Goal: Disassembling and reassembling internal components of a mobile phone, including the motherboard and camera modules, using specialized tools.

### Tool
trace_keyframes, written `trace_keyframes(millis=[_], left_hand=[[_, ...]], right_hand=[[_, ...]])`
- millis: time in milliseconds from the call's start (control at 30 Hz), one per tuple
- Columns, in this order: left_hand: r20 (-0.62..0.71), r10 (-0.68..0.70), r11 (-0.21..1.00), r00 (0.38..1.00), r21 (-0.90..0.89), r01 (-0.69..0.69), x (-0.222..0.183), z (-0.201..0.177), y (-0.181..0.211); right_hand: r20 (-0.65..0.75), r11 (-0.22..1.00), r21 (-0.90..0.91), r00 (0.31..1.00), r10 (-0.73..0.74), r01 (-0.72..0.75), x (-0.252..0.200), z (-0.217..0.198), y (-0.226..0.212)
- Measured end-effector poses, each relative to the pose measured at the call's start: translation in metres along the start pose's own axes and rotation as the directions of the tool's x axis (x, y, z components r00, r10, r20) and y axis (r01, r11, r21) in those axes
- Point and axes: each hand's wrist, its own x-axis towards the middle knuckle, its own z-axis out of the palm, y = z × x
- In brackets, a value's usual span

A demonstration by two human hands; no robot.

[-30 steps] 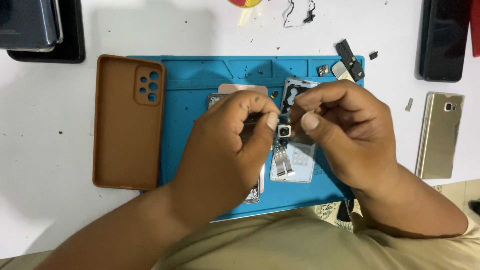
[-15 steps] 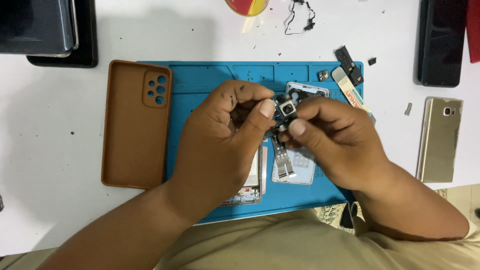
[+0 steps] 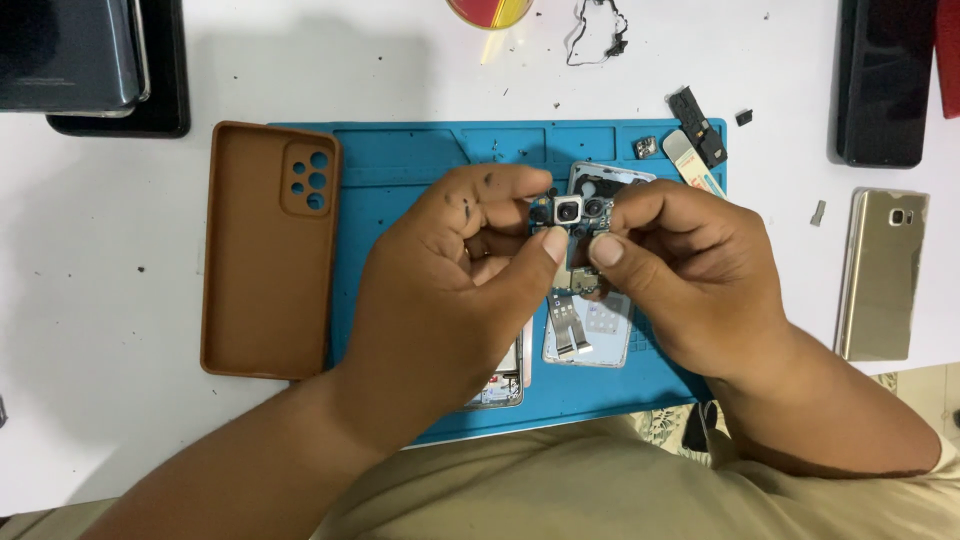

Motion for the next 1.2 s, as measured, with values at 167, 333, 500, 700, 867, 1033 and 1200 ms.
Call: trace_keyframes(millis=[167, 333, 500, 700, 867, 1033, 1200], left_hand=[[0.021, 0.160, 0.976, 0.987, 0.146, -0.162, -0.002, -0.001, 0.004], [0.022, 0.192, 0.978, 0.981, 0.074, -0.194, -0.003, -0.001, 0.002], [0.035, 0.208, 0.975, 0.978, 0.066, -0.210, -0.003, -0.002, 0.002], [0.047, 0.225, 0.970, 0.973, 0.085, -0.228, -0.004, 0.001, 0.000], [0.057, 0.232, 0.968, 0.971, 0.080, -0.236, -0.003, 0.000, 0.001], [-0.043, 0.220, 0.975, 0.975, 0.036, -0.219, 0.000, 0.002, 0.003], [-0.103, 0.168, 0.978, 0.980, -0.109, -0.179, 0.003, -0.001, 0.004]], right_hand=[[-0.005, 1.000, 0.001, 1.000, 0.003, -0.003, -0.002, 0.003, -0.002], [0.051, 0.999, -0.005, 0.997, -0.050, 0.050, -0.001, 0.003, -0.005], [0.064, 0.997, 0.080, 0.998, -0.024, 0.019, 0.000, 0.000, -0.002], [0.003, 0.997, 0.069, 0.999, -0.045, 0.044, -0.002, 0.002, 0.004], [-0.009, 0.996, 0.072, 0.998, -0.054, 0.055, -0.002, 0.001, 0.007], [0.052, 0.961, 0.276, 0.998, 0.021, -0.035, 0.002, -0.003, 0.009], [0.136, 0.901, 0.407, 0.985, 0.105, -0.152, 0.001, -0.005, 0.010]])
